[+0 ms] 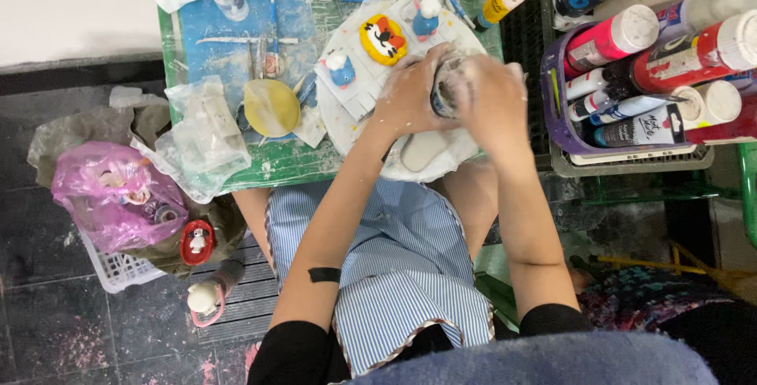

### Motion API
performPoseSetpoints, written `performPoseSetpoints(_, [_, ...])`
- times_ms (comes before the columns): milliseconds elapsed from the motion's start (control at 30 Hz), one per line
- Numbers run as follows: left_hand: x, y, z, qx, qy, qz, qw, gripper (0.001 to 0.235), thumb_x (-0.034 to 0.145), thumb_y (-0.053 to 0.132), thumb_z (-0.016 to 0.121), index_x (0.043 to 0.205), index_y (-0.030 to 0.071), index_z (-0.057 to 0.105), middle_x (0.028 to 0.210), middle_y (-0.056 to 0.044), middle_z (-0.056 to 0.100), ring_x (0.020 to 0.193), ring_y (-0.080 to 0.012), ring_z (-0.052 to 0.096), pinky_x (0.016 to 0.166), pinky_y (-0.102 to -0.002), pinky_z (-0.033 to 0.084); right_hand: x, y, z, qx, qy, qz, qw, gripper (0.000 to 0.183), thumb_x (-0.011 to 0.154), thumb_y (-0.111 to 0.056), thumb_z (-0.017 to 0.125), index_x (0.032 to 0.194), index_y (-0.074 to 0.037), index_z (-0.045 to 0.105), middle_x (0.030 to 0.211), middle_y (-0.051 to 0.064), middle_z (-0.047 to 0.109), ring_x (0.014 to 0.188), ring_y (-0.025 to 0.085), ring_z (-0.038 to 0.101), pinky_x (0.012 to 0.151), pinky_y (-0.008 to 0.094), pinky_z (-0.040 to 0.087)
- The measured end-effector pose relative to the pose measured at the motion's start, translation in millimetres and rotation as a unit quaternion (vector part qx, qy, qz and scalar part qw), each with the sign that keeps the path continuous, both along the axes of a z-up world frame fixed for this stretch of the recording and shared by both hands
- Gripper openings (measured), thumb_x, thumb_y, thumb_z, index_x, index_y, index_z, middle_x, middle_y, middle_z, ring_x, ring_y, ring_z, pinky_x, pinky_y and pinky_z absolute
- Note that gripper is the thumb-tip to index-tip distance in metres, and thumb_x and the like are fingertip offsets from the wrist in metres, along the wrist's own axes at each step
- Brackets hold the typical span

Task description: The person mixes clay in a container using a stick and their hands, then shapes the clay by pressing and smoothing it with their fingers.

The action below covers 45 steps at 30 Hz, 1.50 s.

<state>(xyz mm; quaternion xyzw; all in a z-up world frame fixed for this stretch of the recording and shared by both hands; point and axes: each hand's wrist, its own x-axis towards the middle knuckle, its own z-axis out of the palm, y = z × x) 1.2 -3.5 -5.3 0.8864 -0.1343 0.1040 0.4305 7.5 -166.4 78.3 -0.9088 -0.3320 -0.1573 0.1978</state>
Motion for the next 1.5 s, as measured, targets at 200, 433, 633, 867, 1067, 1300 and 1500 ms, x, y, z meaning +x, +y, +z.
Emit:
performPoseSetpoints(200, [-1.3, 1.1, 7.0, -0.01, 0.012, -0.015, 1.0, 0.124, 0.055, 0.055, 0.094, 0.149, 0.005, 0.031, 0.131, -0.017, 0.066, 0.122, -0.0341, 0.062, 0.113, -0.044, 0.036, -13.6, -42.5, 19.4, 0.167, 0.078, 0.027, 0.982, 0.034, 0.093, -0.008, 0.072, 0.123, 0.0, 0.059, 0.107, 0.014, 0.063, 0.092, 0.026, 0.059, 0.083, 0.036, 0.048])
performPoseSetpoints(433, [-2.9, -0.7, 7.0, -0.01, -0.026, -0.005, 1.0, 0.126, 0.056, 0.056, 0.095, 0.15, 0.004, 0.03, 0.135, -0.018, 0.064, 0.125, -0.0334, 0.06, 0.114, -0.044, 0.035, 6.6, -83.6, -48.0, 0.498, 0.181, 0.016, 0.848, 0.022, 0.115, -0.008, 0.06, 0.135, -0.007, 0.052, 0.089, 0.001, 0.054, 0.08, 0.01, 0.051, 0.076, 0.024, 0.043])
performPoseSetpoints(633, [-5.9, -1.1, 16.4, -0.012, -0.017, -0.003, 1.0, 0.124, 0.056, 0.057, 0.096, 0.15, 0.005, 0.033, 0.135, -0.017, 0.065, 0.123, -0.0351, 0.061, 0.113, -0.045, 0.037, 16.1, -70.9, -64.9, 0.697, 0.366, 0.043, 0.615, 0.025, 0.104, -0.004, 0.061, 0.126, -0.009, 0.051, 0.078, -0.003, 0.042, 0.07, 0.01, 0.043, 0.066, 0.027, 0.039])
performPoseSetpoints(867, [-3.4, -0.1, 23.7, 0.0, 0.007, -0.009, 1.0, 0.124, 0.056, 0.057, 0.094, 0.151, 0.005, 0.033, 0.129, -0.017, 0.067, 0.12, -0.035, 0.064, 0.114, -0.047, 0.036, 26.2, -63.9, -48.1, 0.572, 0.35, 0.024, 0.742, 0.037, 0.099, 0.008, 0.059, 0.13, -0.008, 0.049, 0.076, -0.004, 0.046, 0.068, 0.007, 0.044, 0.064, 0.022, 0.038])
performPoseSetpoints(1067, [-6.1, 2.3, 17.7, -0.005, -0.014, -0.031, 0.999, 0.126, 0.055, 0.058, 0.096, 0.151, 0.005, 0.033, 0.137, -0.019, 0.062, 0.128, -0.0372, 0.058, 0.116, -0.049, 0.034, 16.6, -64.2, -62.0, 0.579, 0.265, 0.023, 0.771, 0.046, 0.094, 0.017, 0.064, 0.13, -0.007, 0.049, 0.079, -0.005, 0.041, 0.071, 0.006, 0.04, 0.069, 0.022, 0.041])
performPoseSetpoints(1300, [-11.0, 12.9, 23.8, -0.098, -0.044, -0.081, 0.991, 0.127, 0.056, 0.051, 0.1, 0.153, 0.003, 0.033, 0.151, -0.021, 0.048, 0.141, -0.0386, 0.046, 0.121, -0.046, 0.035, -5.8, -52.4, -67.3, 0.647, 0.294, 0.059, 0.701, 0.052, 0.092, 0.018, 0.062, 0.131, -0.011, 0.045, 0.103, -0.001, 0.046, 0.09, 0.007, 0.047, 0.081, 0.023, 0.047])
performPoseSetpoints(1500, [-72.6, 39.1, 32.5, -0.149, -0.023, -0.011, 0.989, 0.091, 0.074, 0.028, 0.093, 0.148, 0.001, 0.047, 0.152, -0.018, 0.052, 0.141, -0.0344, 0.053, 0.116, -0.042, 0.044, -26.9, -59.7, -70.0, 0.655, 0.282, 0.043, 0.699, 0.057, 0.089, 0.022, 0.067, 0.129, -0.011, 0.044, 0.115, 0.006, 0.054, 0.095, 0.011, 0.056, 0.088, 0.023, 0.049])
